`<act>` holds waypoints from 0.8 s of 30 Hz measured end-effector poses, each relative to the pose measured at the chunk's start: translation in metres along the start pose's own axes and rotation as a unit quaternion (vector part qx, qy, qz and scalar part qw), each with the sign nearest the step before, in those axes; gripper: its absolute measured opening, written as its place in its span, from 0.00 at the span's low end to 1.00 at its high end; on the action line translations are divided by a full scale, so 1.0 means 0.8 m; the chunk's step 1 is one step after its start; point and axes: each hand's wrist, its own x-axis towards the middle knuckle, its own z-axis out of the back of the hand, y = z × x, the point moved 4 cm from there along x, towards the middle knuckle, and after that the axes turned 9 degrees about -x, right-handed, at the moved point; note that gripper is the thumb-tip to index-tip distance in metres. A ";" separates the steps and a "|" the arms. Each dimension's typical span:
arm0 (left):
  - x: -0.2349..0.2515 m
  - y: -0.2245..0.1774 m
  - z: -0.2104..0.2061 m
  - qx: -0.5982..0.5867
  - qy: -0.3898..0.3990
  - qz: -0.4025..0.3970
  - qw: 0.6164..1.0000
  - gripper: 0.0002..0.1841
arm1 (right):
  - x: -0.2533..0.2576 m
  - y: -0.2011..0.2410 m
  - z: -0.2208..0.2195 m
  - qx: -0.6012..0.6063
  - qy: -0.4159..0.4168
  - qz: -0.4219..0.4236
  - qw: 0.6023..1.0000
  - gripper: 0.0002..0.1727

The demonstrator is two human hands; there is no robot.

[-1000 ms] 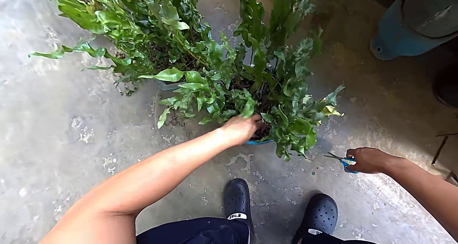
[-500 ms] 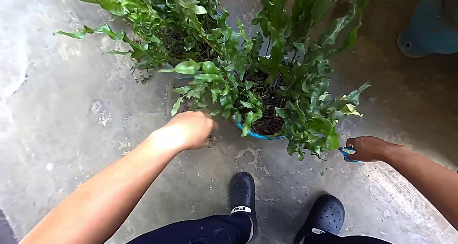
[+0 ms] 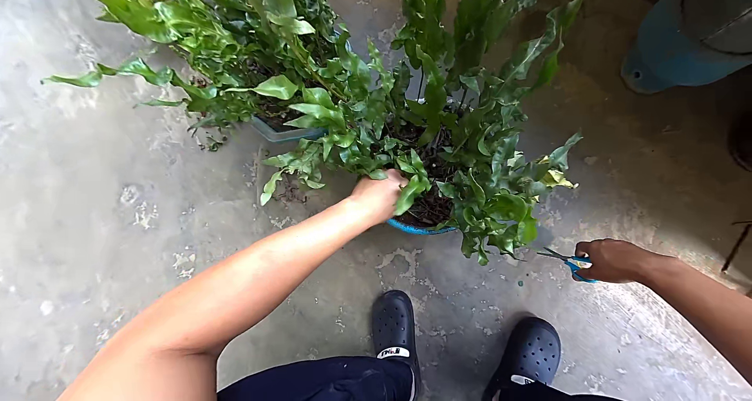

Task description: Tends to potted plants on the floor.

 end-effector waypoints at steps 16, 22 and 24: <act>-0.119 0.116 0.049 0.141 0.205 0.197 0.948 0.07 | 0.028 0.010 0.043 -0.013 -0.061 0.026 0.998 0.28; -0.118 0.188 -0.007 0.181 0.250 0.328 0.893 0.09 | 0.014 -0.005 0.024 0.003 -0.048 0.020 0.999 0.29; -0.113 0.177 -0.019 0.170 0.251 0.325 0.896 0.10 | 0.011 -0.011 0.016 0.004 -0.040 0.012 0.999 0.29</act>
